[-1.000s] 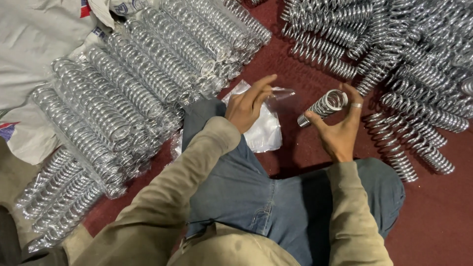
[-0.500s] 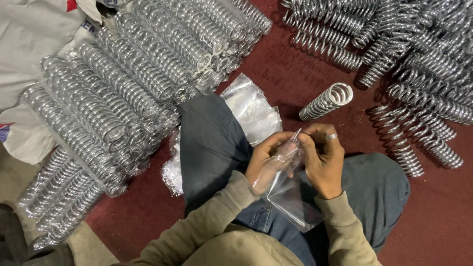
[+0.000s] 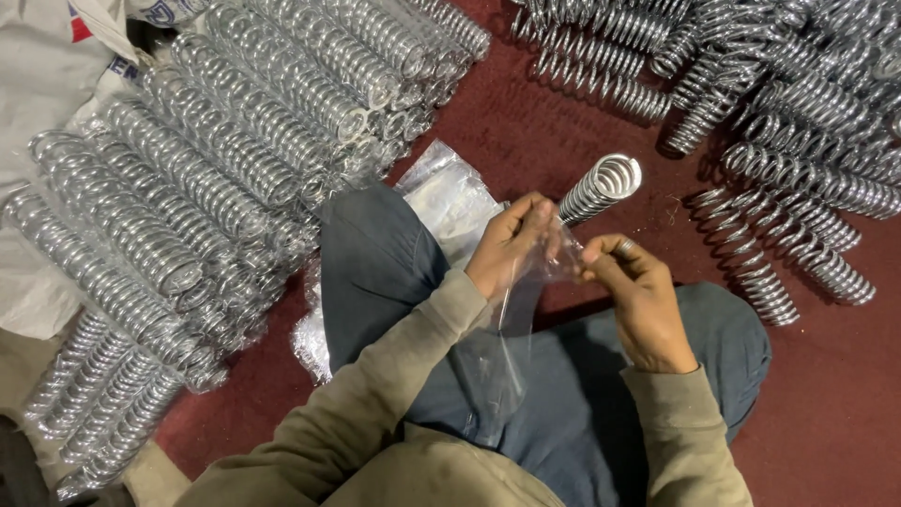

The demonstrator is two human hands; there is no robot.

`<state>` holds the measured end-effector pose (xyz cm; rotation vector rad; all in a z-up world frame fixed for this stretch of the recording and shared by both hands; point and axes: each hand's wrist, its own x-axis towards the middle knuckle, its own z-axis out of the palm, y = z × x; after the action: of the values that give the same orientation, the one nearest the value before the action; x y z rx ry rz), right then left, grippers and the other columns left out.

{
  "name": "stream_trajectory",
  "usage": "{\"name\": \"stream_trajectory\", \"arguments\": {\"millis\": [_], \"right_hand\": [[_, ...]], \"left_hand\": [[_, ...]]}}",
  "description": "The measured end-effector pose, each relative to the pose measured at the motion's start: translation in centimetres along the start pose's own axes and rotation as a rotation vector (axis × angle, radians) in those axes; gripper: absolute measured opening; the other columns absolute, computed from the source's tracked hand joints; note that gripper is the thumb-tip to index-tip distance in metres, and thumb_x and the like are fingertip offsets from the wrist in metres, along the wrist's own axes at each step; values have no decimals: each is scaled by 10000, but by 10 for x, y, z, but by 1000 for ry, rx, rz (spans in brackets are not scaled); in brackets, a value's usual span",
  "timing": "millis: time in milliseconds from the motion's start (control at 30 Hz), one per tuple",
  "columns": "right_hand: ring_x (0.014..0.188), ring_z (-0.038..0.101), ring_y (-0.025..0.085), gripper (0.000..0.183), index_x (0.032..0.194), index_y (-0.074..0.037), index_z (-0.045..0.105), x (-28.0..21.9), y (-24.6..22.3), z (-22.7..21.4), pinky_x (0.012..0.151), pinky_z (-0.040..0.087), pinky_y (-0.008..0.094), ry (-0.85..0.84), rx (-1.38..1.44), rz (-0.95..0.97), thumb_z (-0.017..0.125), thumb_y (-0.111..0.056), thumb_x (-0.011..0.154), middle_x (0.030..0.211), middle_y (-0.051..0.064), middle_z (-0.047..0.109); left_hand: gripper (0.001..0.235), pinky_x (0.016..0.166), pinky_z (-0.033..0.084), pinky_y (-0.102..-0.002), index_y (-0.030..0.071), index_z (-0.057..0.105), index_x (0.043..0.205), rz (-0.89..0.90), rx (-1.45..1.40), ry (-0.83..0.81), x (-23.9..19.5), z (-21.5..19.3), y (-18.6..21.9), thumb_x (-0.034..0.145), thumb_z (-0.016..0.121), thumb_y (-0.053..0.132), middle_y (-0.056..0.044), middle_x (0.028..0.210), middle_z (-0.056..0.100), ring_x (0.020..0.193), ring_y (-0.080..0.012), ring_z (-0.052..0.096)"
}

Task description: The person places metal springs into plastic bags by hand.

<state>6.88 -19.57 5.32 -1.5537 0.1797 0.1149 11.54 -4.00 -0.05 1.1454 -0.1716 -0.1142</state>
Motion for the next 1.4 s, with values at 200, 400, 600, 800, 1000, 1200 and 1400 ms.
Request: {"name": "stream_trajectory", "arguments": {"millis": [200, 400, 600, 800, 1000, 1200, 1400], "right_hand": [[707, 566, 151, 41, 982, 8, 652, 46, -35, -34, 698, 463, 270, 38, -141, -205, 626, -20, 967, 762, 92, 562], [640, 503, 99, 45, 967, -67, 624, 113, -16, -50, 550, 416, 232, 43, -261, -89, 590, -58, 994, 805, 28, 545], [741, 602, 193, 235, 1003, -53, 743, 153, 75, -74, 590, 441, 352, 47, -316, 66, 580, -222, 1005, 862, 120, 668], [901, 638, 494, 342, 1038, 190, 695, 195, 221, -111, 711, 474, 557, -79, -526, -54, 633, -40, 793, 870, 363, 658], [1016, 689, 446, 302, 1047, -50, 767, 178, 203, -97, 852, 541, 564, 80, -844, 80, 630, -271, 892, 977, 189, 737], [1290, 501, 553, 442, 1337, 109, 593, 102, 114, -44, 1102, 393, 648, 76, -737, -160, 598, -116, 958, 1318, 383, 573], [1199, 621, 474, 526, 1358, -21, 577, 110, 143, -47, 985, 526, 619, -49, -959, 48, 676, -138, 855, 1225, 267, 660]], "left_hand": [[183, 876, 469, -296, 103, 681, 1045, 96, 189, -73, 45, 6, 8, 1077, 604, 266, -75, 1024, 622, 959, -137, 571], [183, 638, 595, -263, 114, 681, 972, -146, 207, -41, 90, 17, -1, 981, 625, 288, -51, 1067, 627, 687, -146, 710], [360, 388, 485, -293, 4, 723, 1060, -434, 299, 69, 99, -18, -99, 978, 629, 341, -190, 898, 689, 684, -249, 728], [369, 640, 583, -356, 23, 732, 1022, -674, 588, 171, 111, -49, -169, 973, 613, 369, -183, 1021, 723, 895, -314, 740], [345, 1077, 535, -445, 112, 666, 1232, -464, 1047, 71, 97, -36, -179, 928, 599, 260, -132, 1262, 604, 1259, -320, 622], [565, 1200, 373, -552, -93, 464, 1386, -209, 793, 29, 40, 6, -92, 869, 638, 54, -349, 1363, 485, 1367, -489, 450], [770, 1245, 342, -468, 53, 393, 1539, -468, 868, -129, 63, -3, -99, 917, 659, 422, -211, 1531, 492, 1464, -338, 437]]}}
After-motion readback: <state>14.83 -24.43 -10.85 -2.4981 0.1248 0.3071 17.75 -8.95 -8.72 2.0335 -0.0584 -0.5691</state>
